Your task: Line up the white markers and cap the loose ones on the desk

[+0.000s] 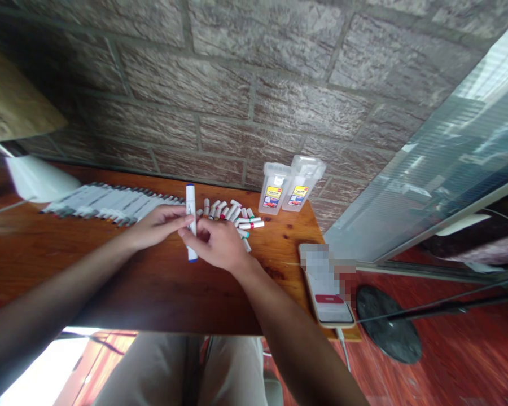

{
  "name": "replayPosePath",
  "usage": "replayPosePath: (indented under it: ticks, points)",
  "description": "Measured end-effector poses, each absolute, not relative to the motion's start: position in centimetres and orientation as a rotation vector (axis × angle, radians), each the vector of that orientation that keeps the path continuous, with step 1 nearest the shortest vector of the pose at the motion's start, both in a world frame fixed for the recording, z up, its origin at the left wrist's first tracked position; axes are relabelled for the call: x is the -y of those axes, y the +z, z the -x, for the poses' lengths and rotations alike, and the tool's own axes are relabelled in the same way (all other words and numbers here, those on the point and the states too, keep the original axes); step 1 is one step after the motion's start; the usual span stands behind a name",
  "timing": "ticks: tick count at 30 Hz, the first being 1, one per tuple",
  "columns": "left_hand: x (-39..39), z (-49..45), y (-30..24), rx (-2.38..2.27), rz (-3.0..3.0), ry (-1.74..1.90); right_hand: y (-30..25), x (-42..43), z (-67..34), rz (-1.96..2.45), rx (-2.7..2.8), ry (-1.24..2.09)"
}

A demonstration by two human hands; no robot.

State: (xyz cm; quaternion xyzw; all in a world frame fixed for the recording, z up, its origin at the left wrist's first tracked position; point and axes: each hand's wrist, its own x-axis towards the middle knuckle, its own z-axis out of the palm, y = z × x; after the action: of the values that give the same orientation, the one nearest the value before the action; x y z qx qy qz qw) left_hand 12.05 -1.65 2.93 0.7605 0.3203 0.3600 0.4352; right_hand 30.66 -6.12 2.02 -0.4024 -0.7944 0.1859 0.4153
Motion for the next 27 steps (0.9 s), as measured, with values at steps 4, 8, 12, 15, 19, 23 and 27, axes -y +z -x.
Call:
replayPosePath:
  ticks: [4, 8, 12, 15, 19, 23, 27]
  points:
    - [1.81, -12.20, 3.21, -0.798, -1.878, 0.898, 2.03, 6.07, -30.67, 1.001, 2.000, 0.474]
    - [1.93, -12.32, 3.48, -0.813, -1.863, 0.929, 2.01, 6.11, -30.65, 1.002, 1.996, 0.480]
    - [1.91, -12.31, 3.49, -0.871, -1.857, 0.977, 2.04, 6.17, -30.63, 1.022, 2.005, 0.482]
    - [1.87, -12.27, 3.41, -0.880, -1.865, 0.981, 2.07, 6.20, -30.63, 1.015, 2.015, 0.479]
    - [1.94, -12.24, 3.54, -0.902, -1.849, 0.996, 2.05, 6.20, -30.61, 1.011, 2.012, 0.482]
    - [2.11, -12.31, 3.88, -0.914, -1.825, 1.007, 2.02, 6.19, -30.58, 0.995, 2.016, 0.480]
    - [2.08, -12.34, 3.82, -0.925, -1.831, 1.002, 2.08, 6.22, -30.59, 1.004, 2.016, 0.478]
